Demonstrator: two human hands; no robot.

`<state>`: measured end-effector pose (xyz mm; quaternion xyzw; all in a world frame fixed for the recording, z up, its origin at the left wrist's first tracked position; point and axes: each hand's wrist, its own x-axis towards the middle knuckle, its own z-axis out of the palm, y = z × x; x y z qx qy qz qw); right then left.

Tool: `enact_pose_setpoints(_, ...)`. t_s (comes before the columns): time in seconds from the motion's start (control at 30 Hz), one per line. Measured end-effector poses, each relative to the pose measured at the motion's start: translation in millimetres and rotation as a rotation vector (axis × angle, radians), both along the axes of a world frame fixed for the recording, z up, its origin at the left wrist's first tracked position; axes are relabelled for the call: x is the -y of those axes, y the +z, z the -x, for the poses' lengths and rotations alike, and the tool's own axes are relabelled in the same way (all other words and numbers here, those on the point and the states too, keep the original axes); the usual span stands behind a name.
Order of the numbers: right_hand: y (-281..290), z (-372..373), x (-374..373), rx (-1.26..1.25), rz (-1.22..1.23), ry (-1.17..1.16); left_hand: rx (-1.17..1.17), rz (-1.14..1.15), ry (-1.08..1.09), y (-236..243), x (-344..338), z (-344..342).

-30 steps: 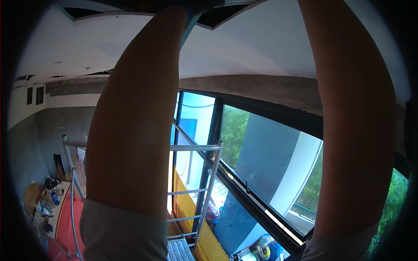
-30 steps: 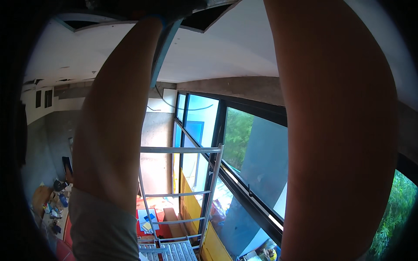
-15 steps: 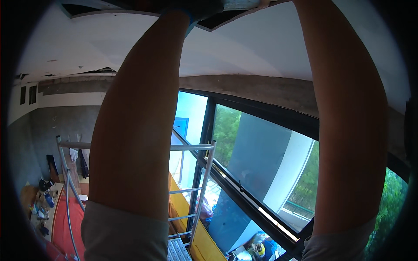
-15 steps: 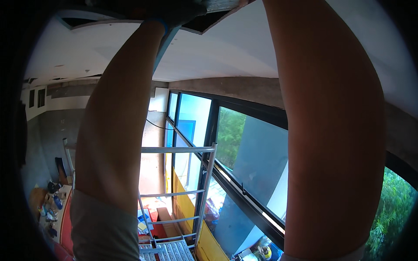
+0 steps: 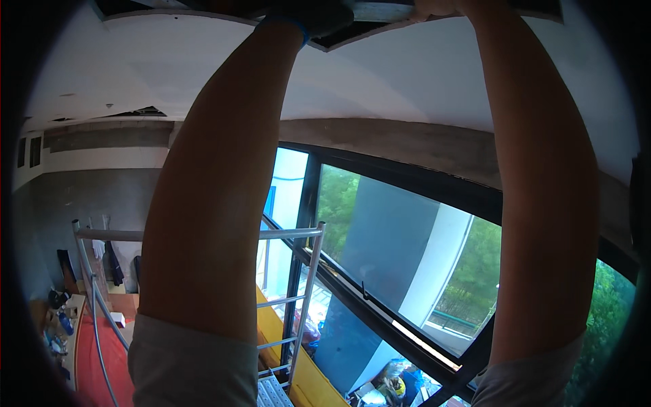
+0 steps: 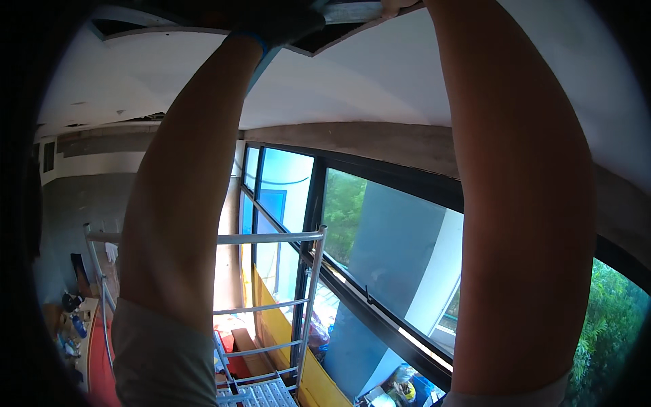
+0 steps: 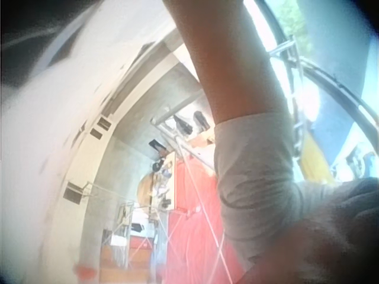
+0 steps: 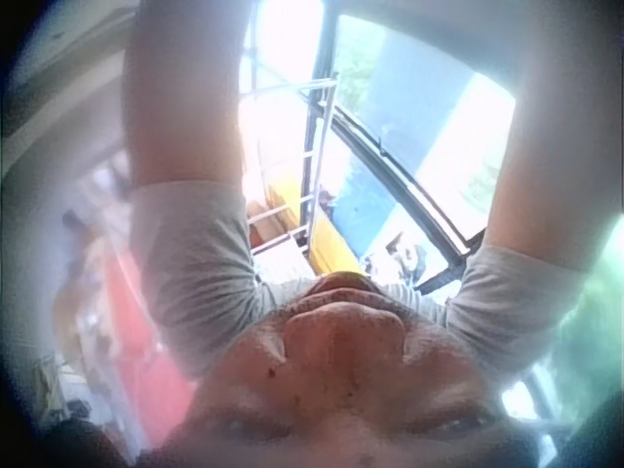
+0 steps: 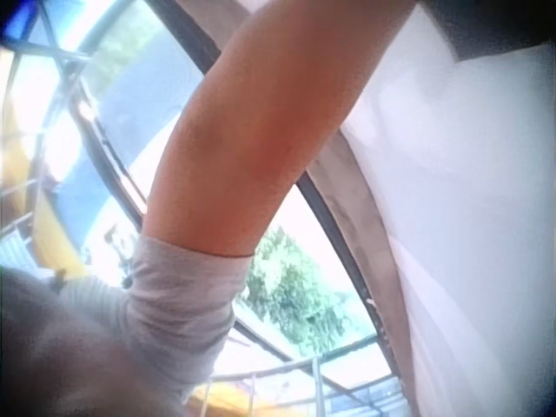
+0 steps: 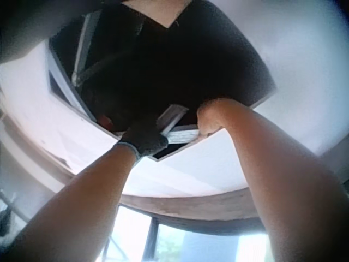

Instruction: The person works on metal framing pieces on scaffolding using a drill, then stands up and inserts a metal framing piece into the ceiling frame by hand.

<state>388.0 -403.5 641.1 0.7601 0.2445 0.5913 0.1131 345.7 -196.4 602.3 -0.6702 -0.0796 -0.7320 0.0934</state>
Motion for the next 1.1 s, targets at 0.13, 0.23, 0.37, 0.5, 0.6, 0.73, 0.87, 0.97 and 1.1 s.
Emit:
enact_pose_setpoints(0.13, 4, 2, -6, -0.155, -0.066, 0.028, -0.069, -0.062, 0.027, 0, -13, 1)
enact_pose_setpoints(0.23, 0, 9, -8, -0.115, -0.059, 0.01, -0.056, -0.029, -0.042, -10, -26, 7)
enact_pose_setpoints(0.37, -13, 22, -3, -0.155, -0.208, 0.016, -0.032, -0.114, -0.181, -8, -42, 9)
enact_pose_setpoints(0.5, -26, 40, 5, -0.251, -0.207, 0.045, -0.085, 0.042, -0.477, -5, -63, 21)
enact_pose_setpoints(0.6, -14, 25, -4, -0.22, -0.324, 0.039, -0.097, 0.054, -0.659, -3, -66, 27)
enact_pose_setpoints(0.73, -22, 27, -4, -0.137, -0.295, 0.074, -0.147, 0.17, -0.628, 1, -71, 34)
enact_pose_setpoints(0.87, -28, 36, -10, -0.225, -0.385, 0.075, -0.053, 0.017, -0.447, -7, -68, 34)
enact_pose_setpoints(0.97, -22, 32, -13, -0.185, -0.323, 0.061, 0.271, -0.285, -0.124, 2, -91, 21)
enact_pose_setpoints(1.1, -15, 24, -14, -0.252, -0.384, 0.012, -0.095, 0.07, -0.586, -9, -63, 43)
